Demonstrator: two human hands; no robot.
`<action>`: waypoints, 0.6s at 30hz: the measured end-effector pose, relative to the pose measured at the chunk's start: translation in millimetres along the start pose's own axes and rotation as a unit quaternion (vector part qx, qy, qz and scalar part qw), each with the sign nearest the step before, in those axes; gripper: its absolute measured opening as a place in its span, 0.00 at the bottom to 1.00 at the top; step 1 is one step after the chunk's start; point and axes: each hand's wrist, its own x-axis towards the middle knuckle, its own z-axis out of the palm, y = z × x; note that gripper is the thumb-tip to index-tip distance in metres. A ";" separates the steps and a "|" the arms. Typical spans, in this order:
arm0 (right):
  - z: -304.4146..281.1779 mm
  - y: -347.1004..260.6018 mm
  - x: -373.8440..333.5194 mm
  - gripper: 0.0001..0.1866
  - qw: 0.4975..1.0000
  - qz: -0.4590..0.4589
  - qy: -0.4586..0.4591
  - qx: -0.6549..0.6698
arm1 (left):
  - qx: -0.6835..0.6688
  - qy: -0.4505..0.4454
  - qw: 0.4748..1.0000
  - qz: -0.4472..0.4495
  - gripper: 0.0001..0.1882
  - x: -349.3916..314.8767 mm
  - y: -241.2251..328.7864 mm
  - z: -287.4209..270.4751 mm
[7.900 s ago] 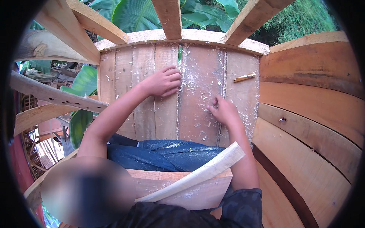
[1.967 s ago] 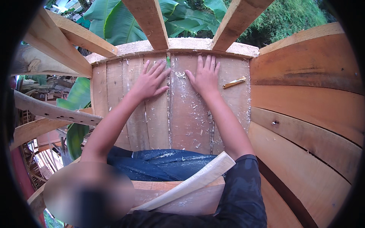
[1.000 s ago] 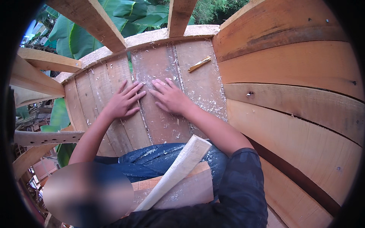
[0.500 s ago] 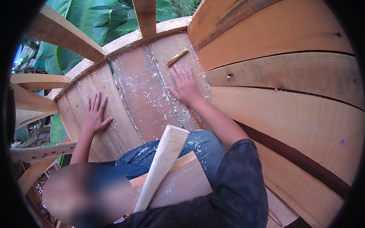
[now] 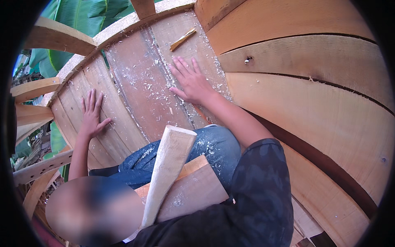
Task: The person sits cross-legged on a wooden structure and repeatedly wipes the surface with both hands to remove sawdust and debris. They occasionally pick up small wood pieces and place them aside.
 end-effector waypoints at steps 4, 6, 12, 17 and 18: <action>-16.5 -1.8 12.5 0.32 0.995 -0.009 -0.018 0.102 | 0.011 0.006 1.000 0.002 0.51 -5.4 -4.4 3.0; -40.1 0.7 -0.9 0.26 0.992 -0.002 -0.068 0.105 | 0.007 0.014 1.000 0.008 0.51 -4.7 -5.6 5.3; -49.7 -3.6 -34.4 0.18 0.973 0.044 -0.215 0.065 | 0.015 0.019 1.000 0.017 0.49 -1.9 -5.8 5.2; -59.2 -1.0 -56.9 0.12 0.950 0.251 -0.178 0.049 | 0.009 0.026 0.999 0.016 0.49 -2.2 -7.6 7.5; -61.7 0.6 -61.1 0.11 0.947 0.278 -0.162 0.014 | 0.011 0.027 0.999 0.017 0.48 -2.8 -8.2 7.4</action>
